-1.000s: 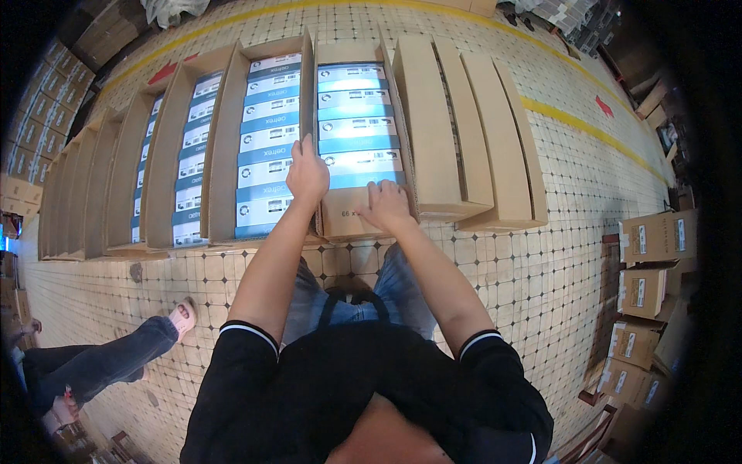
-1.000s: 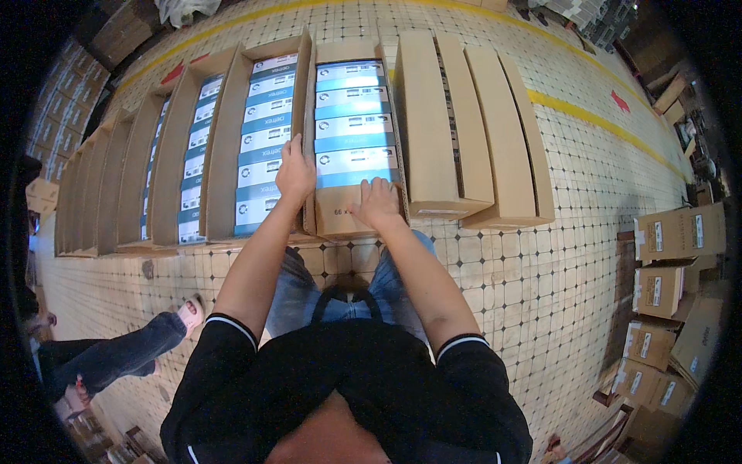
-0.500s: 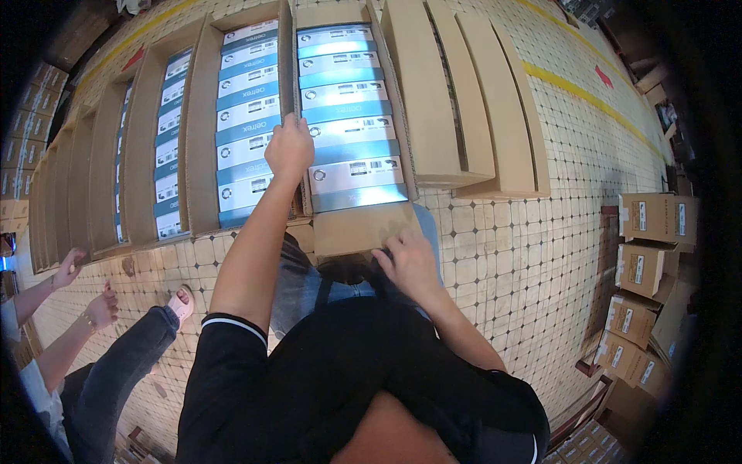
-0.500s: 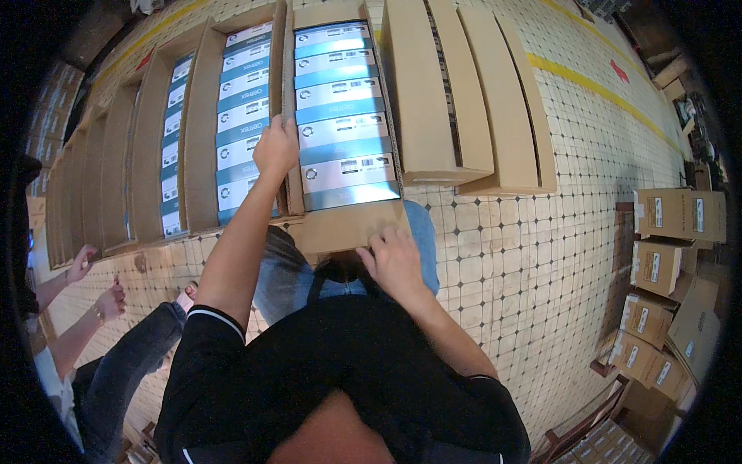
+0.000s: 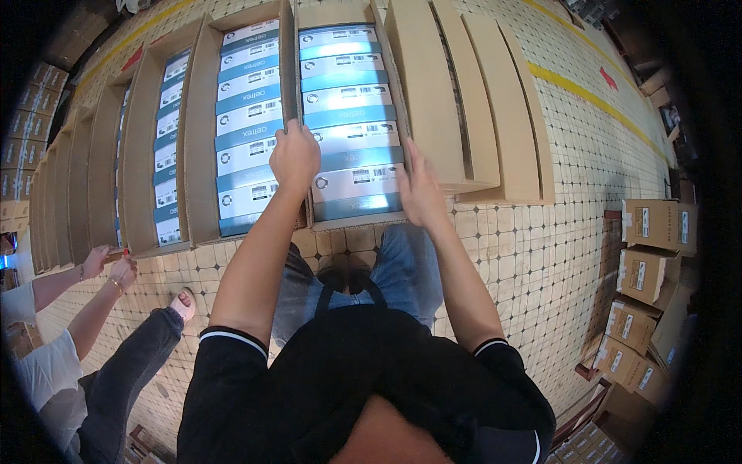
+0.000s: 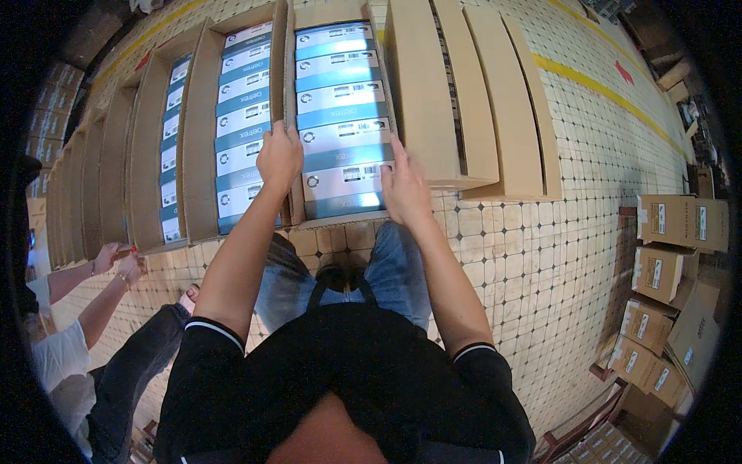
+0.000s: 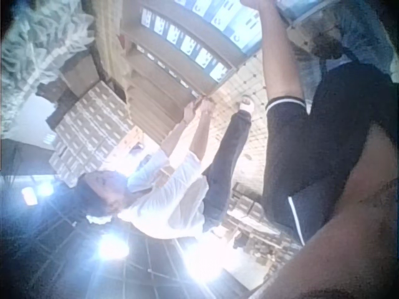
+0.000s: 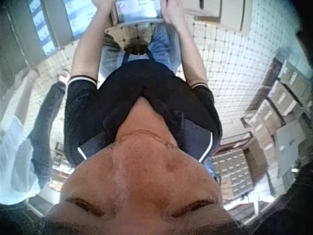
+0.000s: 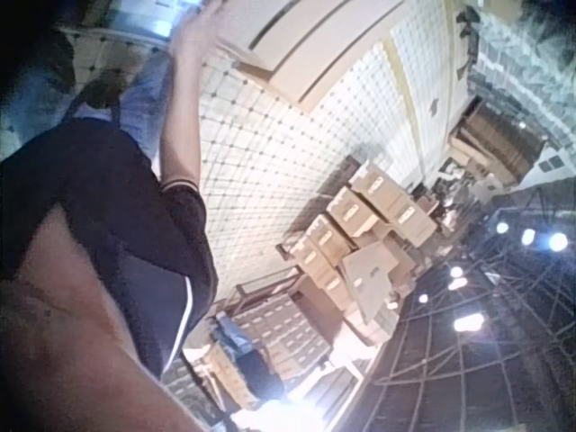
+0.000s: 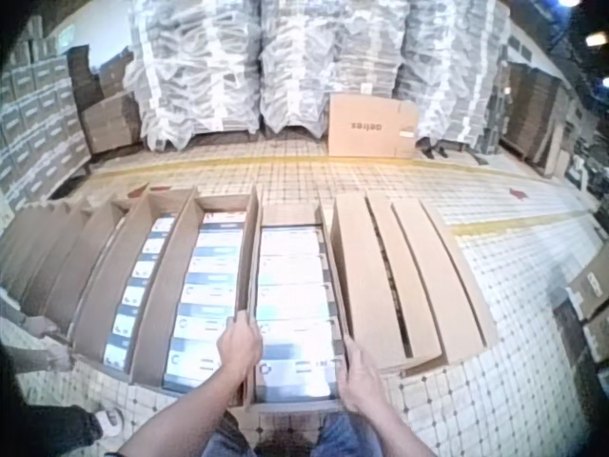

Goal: The person opens a large cardboard box and arranges smaller product boxes inside it. They repeatedly open and close the flaps of the large box while organizing the contents.

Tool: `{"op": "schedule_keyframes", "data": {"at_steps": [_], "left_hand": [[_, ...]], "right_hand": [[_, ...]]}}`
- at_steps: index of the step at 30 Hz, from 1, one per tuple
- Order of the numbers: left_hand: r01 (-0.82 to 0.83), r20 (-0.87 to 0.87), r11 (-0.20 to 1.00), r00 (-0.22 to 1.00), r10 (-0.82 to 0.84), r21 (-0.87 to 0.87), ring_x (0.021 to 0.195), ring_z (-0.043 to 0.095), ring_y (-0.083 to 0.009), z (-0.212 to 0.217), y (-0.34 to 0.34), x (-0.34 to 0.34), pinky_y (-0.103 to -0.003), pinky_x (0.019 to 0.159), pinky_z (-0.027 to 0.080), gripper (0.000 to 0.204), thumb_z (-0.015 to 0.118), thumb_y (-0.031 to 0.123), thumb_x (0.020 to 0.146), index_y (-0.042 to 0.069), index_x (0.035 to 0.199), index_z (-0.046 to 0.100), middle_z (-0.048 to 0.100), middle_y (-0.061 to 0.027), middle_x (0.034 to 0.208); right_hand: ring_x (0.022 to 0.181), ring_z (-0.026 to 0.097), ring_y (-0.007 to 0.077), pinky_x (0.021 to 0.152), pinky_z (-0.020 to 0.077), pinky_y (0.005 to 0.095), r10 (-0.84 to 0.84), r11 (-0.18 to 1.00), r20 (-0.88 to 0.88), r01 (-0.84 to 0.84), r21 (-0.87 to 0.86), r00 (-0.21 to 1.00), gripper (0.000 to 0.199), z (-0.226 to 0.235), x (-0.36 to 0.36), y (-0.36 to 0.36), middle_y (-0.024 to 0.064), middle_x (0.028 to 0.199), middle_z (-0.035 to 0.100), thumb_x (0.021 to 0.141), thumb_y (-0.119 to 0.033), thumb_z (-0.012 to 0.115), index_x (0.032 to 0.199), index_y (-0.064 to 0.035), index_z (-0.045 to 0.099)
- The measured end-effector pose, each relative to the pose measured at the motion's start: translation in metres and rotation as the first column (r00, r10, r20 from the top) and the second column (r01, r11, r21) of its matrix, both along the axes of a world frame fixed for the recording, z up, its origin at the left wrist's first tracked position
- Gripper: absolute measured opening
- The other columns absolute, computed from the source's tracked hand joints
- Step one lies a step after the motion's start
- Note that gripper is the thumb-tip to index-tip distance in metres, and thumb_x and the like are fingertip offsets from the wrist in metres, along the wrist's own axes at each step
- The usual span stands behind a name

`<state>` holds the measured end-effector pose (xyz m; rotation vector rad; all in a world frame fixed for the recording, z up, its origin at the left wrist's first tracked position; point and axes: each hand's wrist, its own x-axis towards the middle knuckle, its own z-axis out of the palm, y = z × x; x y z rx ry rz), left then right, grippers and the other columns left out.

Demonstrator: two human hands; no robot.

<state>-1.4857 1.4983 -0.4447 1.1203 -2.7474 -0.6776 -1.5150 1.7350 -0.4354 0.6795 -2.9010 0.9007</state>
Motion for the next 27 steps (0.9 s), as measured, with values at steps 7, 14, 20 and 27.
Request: {"op": "schedule_keyframes", "data": {"at_steps": [7,14,20,27], "left_hand": [[0.000,-0.048,1.000,0.999,-0.001,-0.027,0.089,0.066,-0.0429,-0.002,0.001,-0.001,-0.051,0.079,0.053,0.030,0.046,0.029,0.101,0.004,0.112,0.058,0.060,-0.0243,0.107],[-0.001,-0.064,1.000,0.998,0.000,-0.008,0.088,0.066,-0.0432,-0.002,-0.001,0.000,-0.050,0.078,0.053,0.032,0.048,0.030,0.101,0.004,0.116,0.058,0.060,-0.0238,0.106],[-0.002,-0.081,1.000,0.997,0.004,0.019,0.088,0.066,-0.0433,-0.001,-0.001,0.001,-0.051,0.077,0.052,0.032,0.050,0.029,0.100,0.004,0.119,0.058,0.060,-0.0239,0.106],[-0.010,-0.051,0.998,0.999,0.012,0.056,0.088,0.066,-0.0428,0.002,0.000,-0.001,-0.051,0.077,0.052,0.033,0.049,0.028,0.101,0.004,0.121,0.057,0.060,-0.0237,0.108]], "right_hand": [[0.121,0.054,0.0404,0.101,0.0434,0.0461,0.061,0.994,0.226,-0.037,-0.106,0.972,0.057,-0.019,-0.003,0.005,0.0241,0.134,0.053,0.101,-0.016,0.046,0.155,-0.0135,0.028],[0.122,0.053,0.0410,0.102,0.0427,0.0458,0.064,0.994,0.210,-0.044,-0.098,0.976,0.055,-0.012,-0.004,0.002,0.0248,0.134,0.052,0.100,-0.014,0.046,0.153,-0.0119,0.031],[0.124,0.051,0.0411,0.104,0.0415,0.0455,0.083,0.994,0.197,-0.067,-0.086,0.977,0.055,-0.011,-0.004,0.001,0.0255,0.135,0.051,0.100,-0.013,0.045,0.153,-0.0090,0.031],[0.125,0.050,0.0413,0.105,0.0408,0.0451,0.078,0.994,0.247,-0.056,-0.096,0.966,0.055,-0.008,-0.004,-0.001,0.0253,0.136,0.050,0.100,-0.014,0.046,0.153,-0.0082,0.030]]}}
